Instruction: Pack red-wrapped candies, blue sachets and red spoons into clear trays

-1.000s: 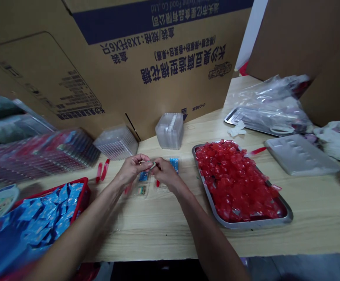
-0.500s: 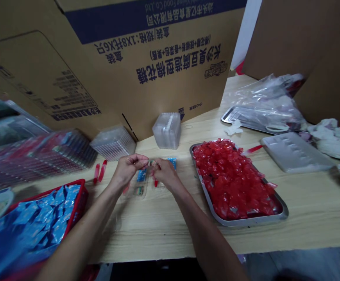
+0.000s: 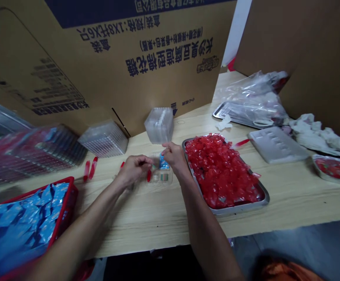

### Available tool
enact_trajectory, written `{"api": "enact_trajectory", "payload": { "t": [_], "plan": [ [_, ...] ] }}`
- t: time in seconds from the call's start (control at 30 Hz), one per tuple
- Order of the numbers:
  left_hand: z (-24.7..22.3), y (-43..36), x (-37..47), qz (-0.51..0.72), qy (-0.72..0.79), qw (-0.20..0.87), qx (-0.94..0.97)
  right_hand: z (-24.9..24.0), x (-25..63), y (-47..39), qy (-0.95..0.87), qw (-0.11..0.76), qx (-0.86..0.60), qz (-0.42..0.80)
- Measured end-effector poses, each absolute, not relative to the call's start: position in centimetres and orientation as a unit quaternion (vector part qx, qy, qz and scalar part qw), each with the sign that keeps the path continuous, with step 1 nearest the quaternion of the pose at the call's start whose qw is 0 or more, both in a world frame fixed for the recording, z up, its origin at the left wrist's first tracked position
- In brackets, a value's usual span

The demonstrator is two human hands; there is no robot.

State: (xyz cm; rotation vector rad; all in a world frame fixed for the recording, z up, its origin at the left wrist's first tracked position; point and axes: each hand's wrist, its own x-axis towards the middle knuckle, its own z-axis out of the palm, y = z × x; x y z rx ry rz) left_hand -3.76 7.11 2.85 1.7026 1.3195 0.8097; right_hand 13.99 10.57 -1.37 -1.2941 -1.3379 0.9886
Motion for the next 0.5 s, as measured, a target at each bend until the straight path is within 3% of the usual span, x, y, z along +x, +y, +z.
{"api": "enact_trajectory", "payload": {
  "t": [0.1,0.23,0.5],
  "plan": [
    [1.6,7.0,-1.8,0.247,0.491,0.401,0.733,-2.0,14.1,10.9,-0.549,0.503,-0.535,0.398],
    [-0.3,7.0,-0.3,0.183,0.450,0.306,0.818,-2.3,13.4,10.7,-0.562,0.499,-0.521,0.405],
    [-0.2,5.1,-0.6,0.184,0.461,0.192,0.847,-2.4,13.6,10.7,-0.568,0.498,-0.524,0.394]
  ]
}}
